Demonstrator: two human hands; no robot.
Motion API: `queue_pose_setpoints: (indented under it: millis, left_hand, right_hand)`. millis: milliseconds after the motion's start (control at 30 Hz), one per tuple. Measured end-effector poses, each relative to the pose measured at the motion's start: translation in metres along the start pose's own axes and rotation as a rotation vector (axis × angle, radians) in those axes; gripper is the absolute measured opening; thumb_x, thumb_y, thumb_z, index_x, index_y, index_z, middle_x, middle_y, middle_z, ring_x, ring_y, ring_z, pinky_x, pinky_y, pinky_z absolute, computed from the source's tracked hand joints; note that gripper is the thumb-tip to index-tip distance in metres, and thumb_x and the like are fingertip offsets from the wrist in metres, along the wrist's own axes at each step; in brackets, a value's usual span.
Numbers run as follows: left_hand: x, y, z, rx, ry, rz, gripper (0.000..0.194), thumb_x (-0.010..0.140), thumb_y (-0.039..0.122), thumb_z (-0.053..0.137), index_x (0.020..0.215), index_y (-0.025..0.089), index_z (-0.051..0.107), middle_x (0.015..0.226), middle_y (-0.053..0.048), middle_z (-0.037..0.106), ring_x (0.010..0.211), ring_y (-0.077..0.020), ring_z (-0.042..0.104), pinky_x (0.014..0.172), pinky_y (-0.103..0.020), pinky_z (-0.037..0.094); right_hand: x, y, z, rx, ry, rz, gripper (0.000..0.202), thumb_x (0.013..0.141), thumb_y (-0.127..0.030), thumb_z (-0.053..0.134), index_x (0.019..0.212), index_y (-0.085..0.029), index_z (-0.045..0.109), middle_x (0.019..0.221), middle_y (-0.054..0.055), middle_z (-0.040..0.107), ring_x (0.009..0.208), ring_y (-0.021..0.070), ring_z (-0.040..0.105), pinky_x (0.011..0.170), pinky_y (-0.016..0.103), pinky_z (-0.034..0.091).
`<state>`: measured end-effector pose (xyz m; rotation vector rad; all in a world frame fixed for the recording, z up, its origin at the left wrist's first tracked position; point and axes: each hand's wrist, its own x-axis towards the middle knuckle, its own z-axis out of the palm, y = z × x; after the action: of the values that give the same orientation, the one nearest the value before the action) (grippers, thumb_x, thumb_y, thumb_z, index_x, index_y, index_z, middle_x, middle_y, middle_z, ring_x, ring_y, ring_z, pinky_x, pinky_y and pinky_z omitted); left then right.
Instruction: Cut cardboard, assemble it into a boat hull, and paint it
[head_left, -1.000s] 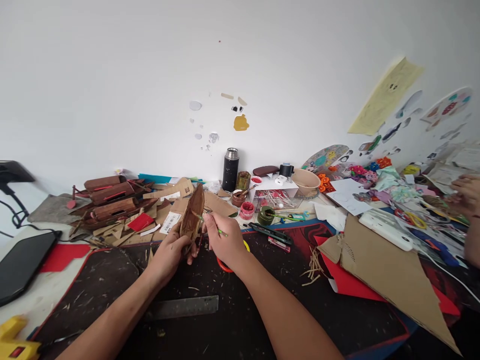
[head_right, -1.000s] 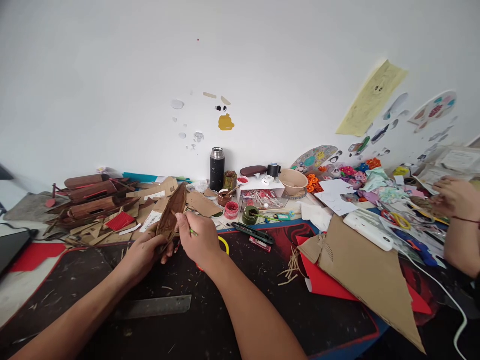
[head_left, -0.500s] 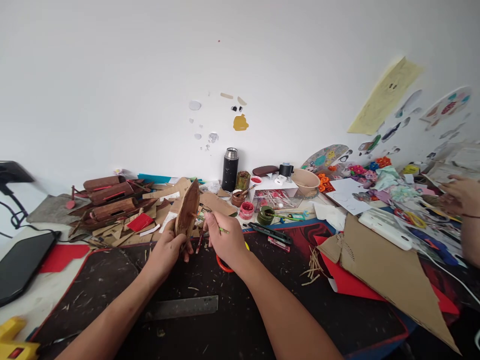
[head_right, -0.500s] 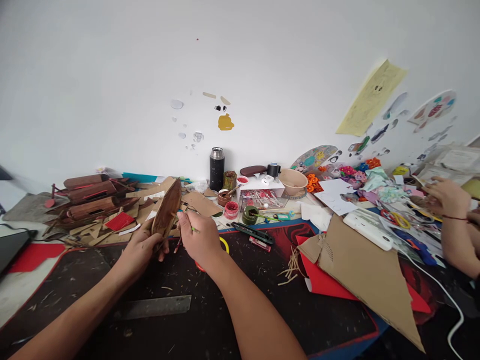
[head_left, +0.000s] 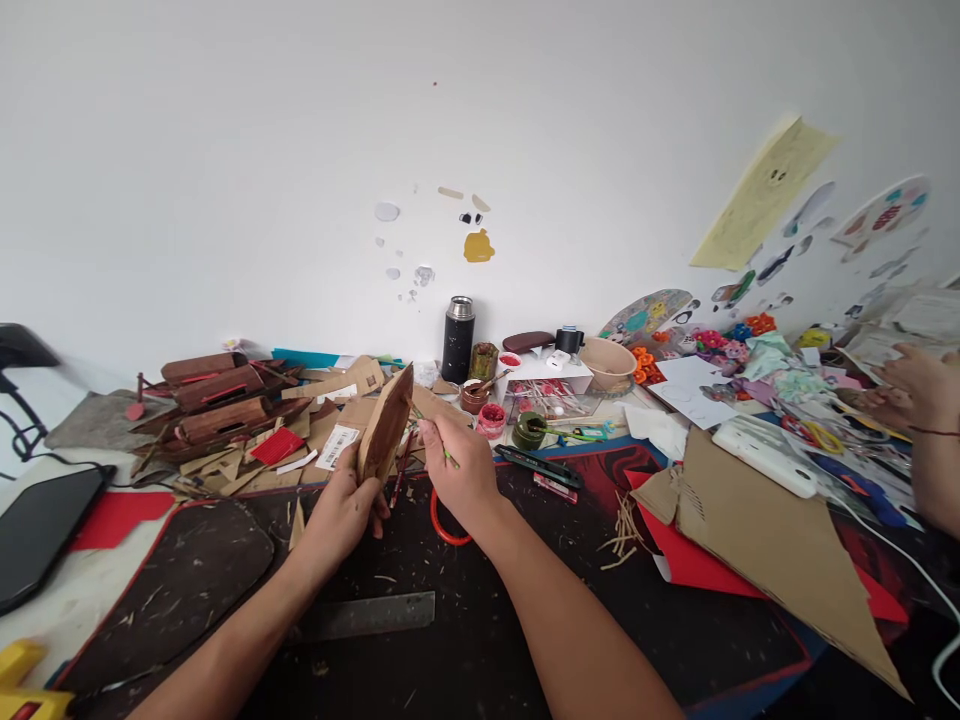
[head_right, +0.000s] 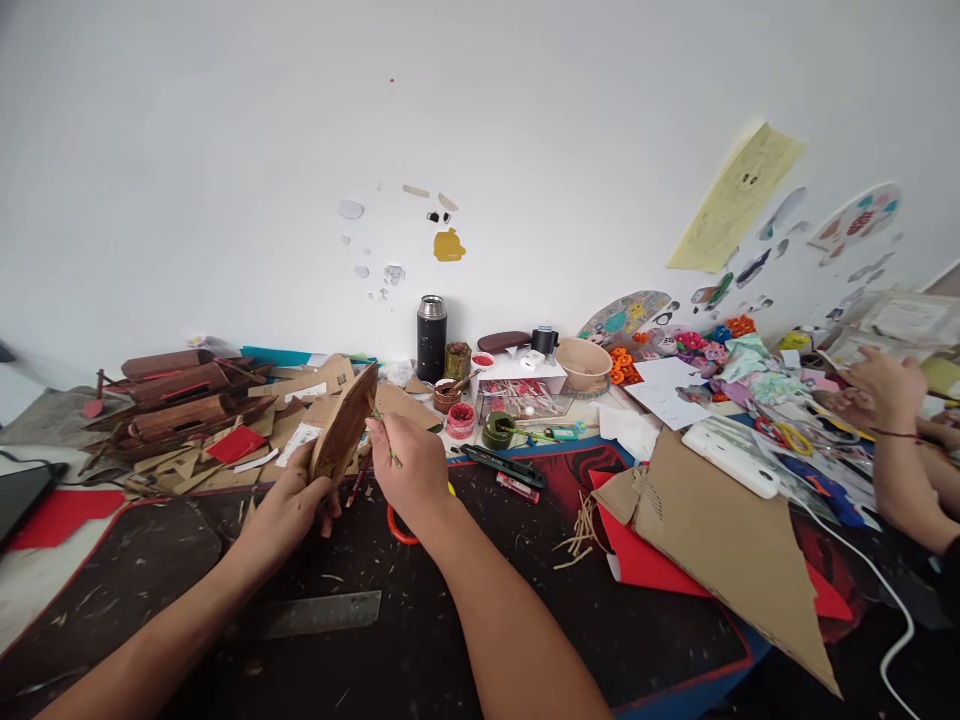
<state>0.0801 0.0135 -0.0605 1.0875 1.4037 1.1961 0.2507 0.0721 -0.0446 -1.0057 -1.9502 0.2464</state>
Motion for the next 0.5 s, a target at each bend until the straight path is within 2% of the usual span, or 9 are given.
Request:
queue_pose_setpoints:
  millis: [167,367,500]
  left_hand:
    - [-0.0017,0.0016,0.0023,0.071,-0.008,-0.008,0.089,0.074,0.033,0.061,0.155,0.011,0.031,0.052,0.009,0.061,0.036,-0.0194,0.054,0.039,-0.025,0.043]
    - [-0.0006,0.0025,0.0033,0.121,0.004,0.012,0.088,0.072,0.035,0.056,0.152,0.007,0.032,0.050,0.007,0.061,0.036,-0.0194,0.054,0.037,-0.025,0.043]
    - [0.0005,0.0018,0.0016,0.081,0.018,0.015,0.086,0.072,0.031,0.057,0.152,0.008,0.034,0.050,0.008,0.061,0.035,-0.0187,0.054,0.037,-0.024,0.042]
  right_hand:
    - [0.0024,0.0007,-0.0047,0.035,0.025,-0.015,0.038,0.116,-0.036,0.040,0.098,-0.022,0.069,0.083,0.008,0.070,0.080,0.0229,0.068,0.074,0.032,0.047]
    - [0.0026,0.0034,-0.0040,0.020,0.044,-0.026,0.043,0.117,-0.038,0.039,0.087,-0.021,0.065,0.077,0.006,0.069,0.072,0.0207,0.065,0.069,0.031,0.045]
    - [0.0016,0.0040,-0.0008,-0.010,0.059,-0.049,0.047,0.117,-0.041,0.039,0.081,-0.022,0.064,0.068,0.005,0.063,0.064,0.0199,0.060,0.063,0.031,0.043]
